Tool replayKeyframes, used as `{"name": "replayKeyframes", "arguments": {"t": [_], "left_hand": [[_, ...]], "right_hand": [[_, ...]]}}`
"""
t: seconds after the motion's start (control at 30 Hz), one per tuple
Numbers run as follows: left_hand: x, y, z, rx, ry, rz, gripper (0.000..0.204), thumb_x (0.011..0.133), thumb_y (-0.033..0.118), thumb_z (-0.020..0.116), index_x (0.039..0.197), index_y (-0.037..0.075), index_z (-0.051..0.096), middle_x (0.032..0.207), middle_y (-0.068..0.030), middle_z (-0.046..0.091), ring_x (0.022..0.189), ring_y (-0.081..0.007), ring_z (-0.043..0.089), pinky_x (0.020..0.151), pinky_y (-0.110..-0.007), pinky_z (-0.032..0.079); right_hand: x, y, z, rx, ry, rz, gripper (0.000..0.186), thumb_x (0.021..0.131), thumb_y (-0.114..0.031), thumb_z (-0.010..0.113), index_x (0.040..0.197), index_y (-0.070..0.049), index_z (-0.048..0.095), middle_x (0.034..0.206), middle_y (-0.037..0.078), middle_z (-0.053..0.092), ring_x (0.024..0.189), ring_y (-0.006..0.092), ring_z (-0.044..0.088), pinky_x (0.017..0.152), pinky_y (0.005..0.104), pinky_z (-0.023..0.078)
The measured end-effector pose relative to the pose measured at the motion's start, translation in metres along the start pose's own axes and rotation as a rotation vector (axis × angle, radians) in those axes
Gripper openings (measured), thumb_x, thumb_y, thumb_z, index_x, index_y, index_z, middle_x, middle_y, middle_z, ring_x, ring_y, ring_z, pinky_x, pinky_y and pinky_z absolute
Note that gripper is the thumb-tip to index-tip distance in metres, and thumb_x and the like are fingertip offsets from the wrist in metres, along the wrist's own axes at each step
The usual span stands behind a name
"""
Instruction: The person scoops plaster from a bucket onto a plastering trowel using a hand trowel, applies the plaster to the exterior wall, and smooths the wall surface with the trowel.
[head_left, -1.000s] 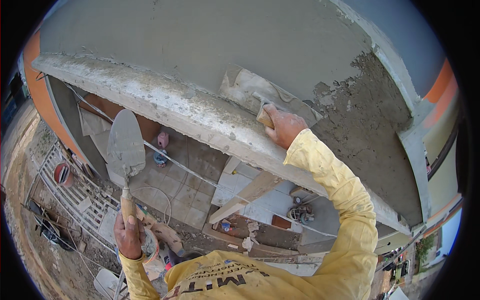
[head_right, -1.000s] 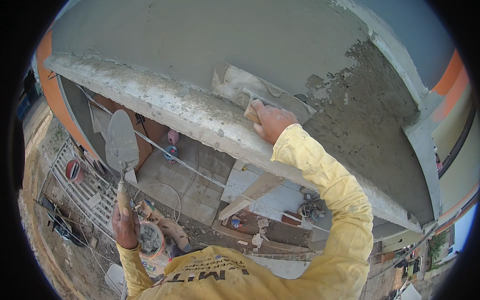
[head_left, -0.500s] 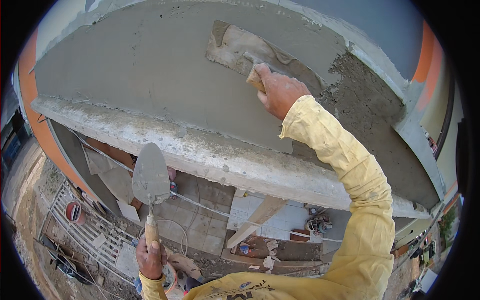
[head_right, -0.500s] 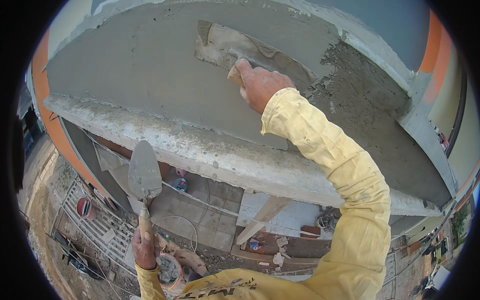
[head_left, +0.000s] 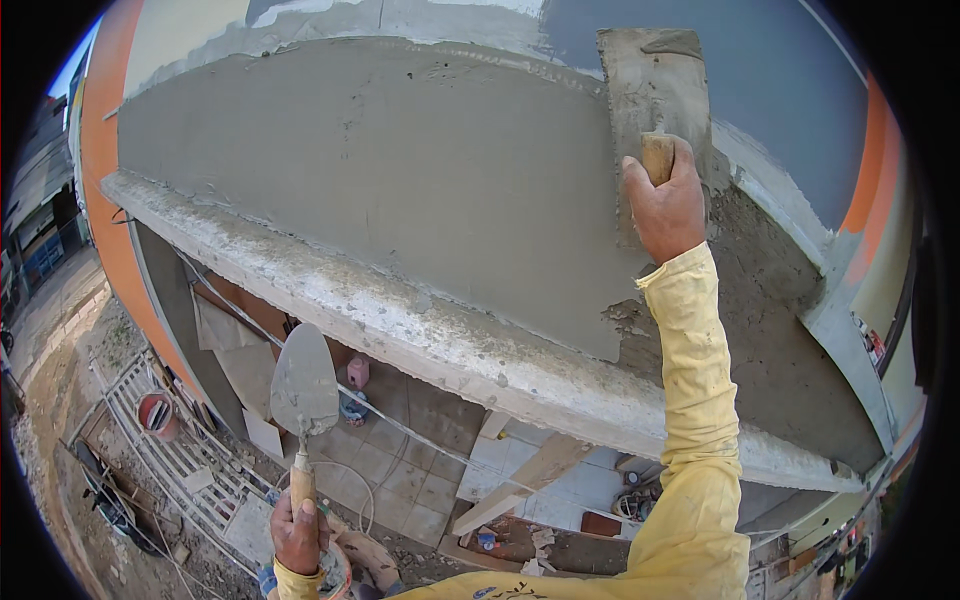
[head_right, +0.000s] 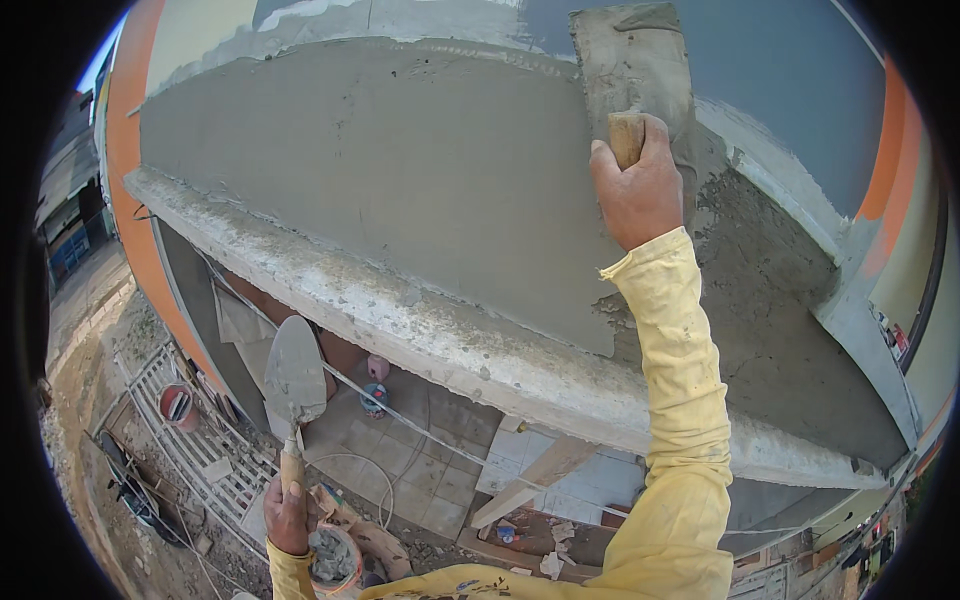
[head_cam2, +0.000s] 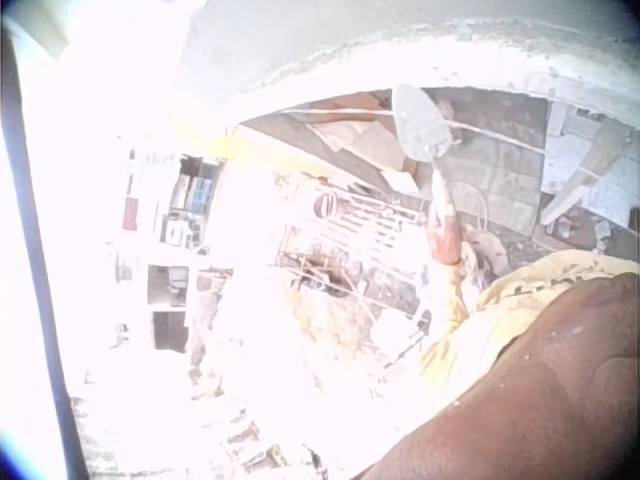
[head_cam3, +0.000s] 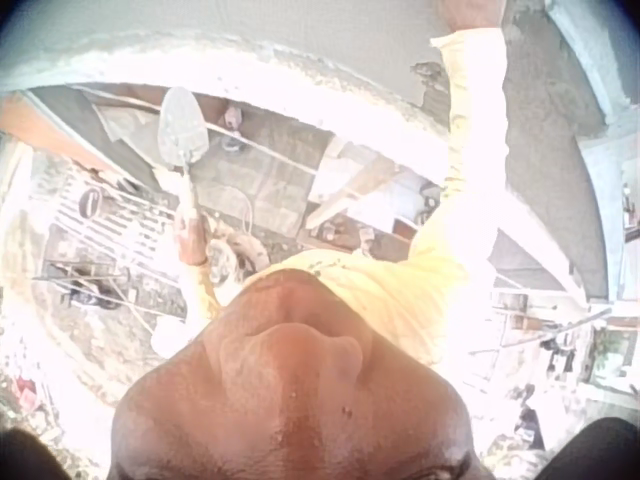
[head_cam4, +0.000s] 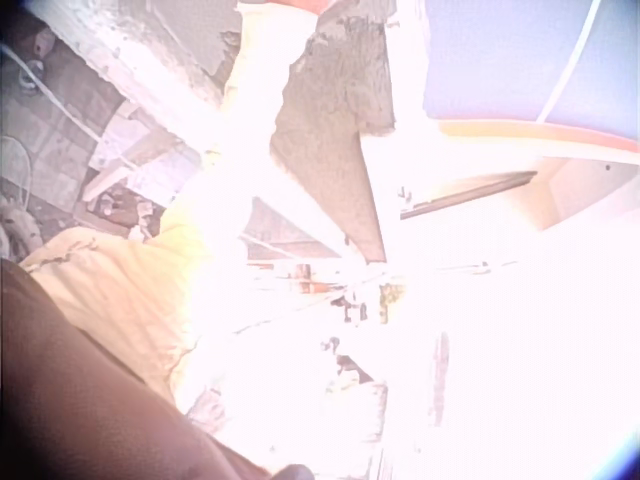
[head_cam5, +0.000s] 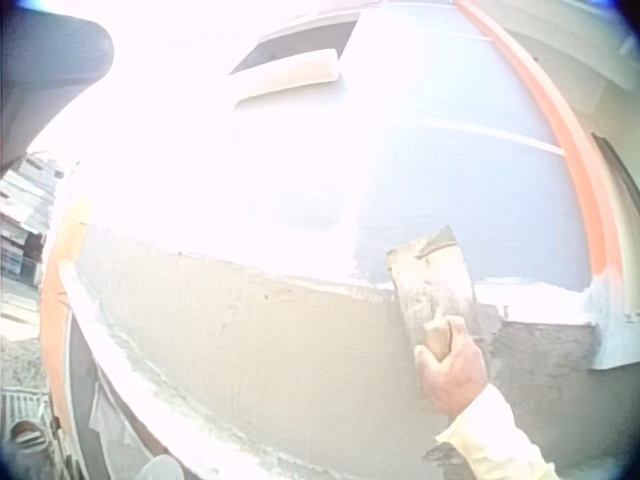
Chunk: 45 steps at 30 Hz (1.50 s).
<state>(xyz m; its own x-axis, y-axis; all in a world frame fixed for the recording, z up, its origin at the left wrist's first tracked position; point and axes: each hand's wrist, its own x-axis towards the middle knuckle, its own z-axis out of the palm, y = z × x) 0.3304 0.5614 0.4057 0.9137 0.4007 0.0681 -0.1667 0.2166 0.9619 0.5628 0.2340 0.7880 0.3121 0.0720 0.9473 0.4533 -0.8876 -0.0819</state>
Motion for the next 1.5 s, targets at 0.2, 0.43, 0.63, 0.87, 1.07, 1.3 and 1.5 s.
{"name": "replayKeyframes", "arguments": {"t": [0.2,0.43,0.63,0.87,1.07,1.3,1.5], "left_hand": [[0.018,0.012,-0.022,-0.011,-0.08,0.047,0.043,0.096,0.037,0.058,0.11,-0.004,0.054,0.056,0.0002,0.049,0.04,-0.0081,0.04,0.038,-0.022,0.031],[0.043,0.028,-0.049,-0.001,-0.137,0.05,0.043,0.095,0.039,0.059,0.104,-0.003,0.054,0.056,0.0,0.049,0.04,-0.0077,0.041,0.037,-0.022,0.031],[0.077,0.029,-0.098,0.016,-0.056,0.048,0.044,0.097,0.043,0.053,0.111,0.001,0.055,0.053,0.0026,0.044,0.035,-0.0047,0.032,0.032,-0.021,0.023],[0.125,0.039,-0.122,0.06,-0.159,0.073,0.041,0.096,0.041,0.056,0.1,0.001,0.053,0.053,-0.0007,0.047,0.036,-0.0079,0.037,0.034,-0.023,0.027],[0.124,0.025,-0.129,0.031,-0.155,0.058,0.05,0.096,0.047,0.054,0.115,0.001,0.055,0.055,0.0014,0.047,0.036,-0.0054,0.035,0.033,-0.021,0.025],[0.115,0.025,-0.153,0.033,-0.001,0.084,0.048,0.098,0.043,0.052,0.119,0.0,0.053,0.054,0.0018,0.045,0.037,-0.0055,0.033,0.034,-0.021,0.025],[0.097,0.044,-0.183,0.034,0.082,0.06,0.046,0.095,0.043,0.055,0.113,0.0,0.053,0.056,0.0001,0.048,0.037,-0.0072,0.037,0.034,-0.022,0.026]], "right_hand": [[-0.025,-0.085,0.122,0.57,-0.156,0.308,0.046,0.084,-0.025,0.064,0.119,0.001,0.049,0.1,0.026,0.065,0.093,0.0416,0.065,0.084,0.0448,0.051],[-0.016,-0.079,0.15,0.168,-0.079,0.256,0.049,0.086,-0.026,0.062,0.126,-0.004,0.044,0.1,0.032,0.065,0.097,0.051,0.061,0.088,0.0494,0.05],[-0.055,-0.005,0.089,0.239,0.264,0.39,0.044,0.083,-0.021,0.069,0.117,-0.005,0.046,0.075,0.014,0.061,0.065,0.0322,0.064,0.065,0.0435,0.054],[-0.072,-0.03,0.101,1.152,0.126,0.679,0.028,0.083,-0.006,0.067,0.103,-0.01,0.047,0.06,0.001,0.047,0.04,0.0107,0.044,0.037,0.029,0.04],[-0.05,-0.094,0.17,1.231,-0.147,0.624,0.029,0.082,-0.004,0.065,0.102,-0.009,0.045,0.06,0.002,0.048,0.039,0.0106,0.046,0.036,0.0294,0.041],[-0.012,-0.197,0.273,1.322,-0.493,0.473,0.028,0.081,-0.008,0.066,0.101,-0.006,0.046,0.062,0.002,0.05,0.039,0.0107,0.048,0.036,0.0294,0.041],[-0.026,-0.266,0.314,1.576,-0.731,0.468,0.028,0.08,-0.011,0.068,0.101,-0.007,0.05,0.063,0.002,0.054,0.04,0.0104,0.049,0.035,0.0262,0.036]]}}
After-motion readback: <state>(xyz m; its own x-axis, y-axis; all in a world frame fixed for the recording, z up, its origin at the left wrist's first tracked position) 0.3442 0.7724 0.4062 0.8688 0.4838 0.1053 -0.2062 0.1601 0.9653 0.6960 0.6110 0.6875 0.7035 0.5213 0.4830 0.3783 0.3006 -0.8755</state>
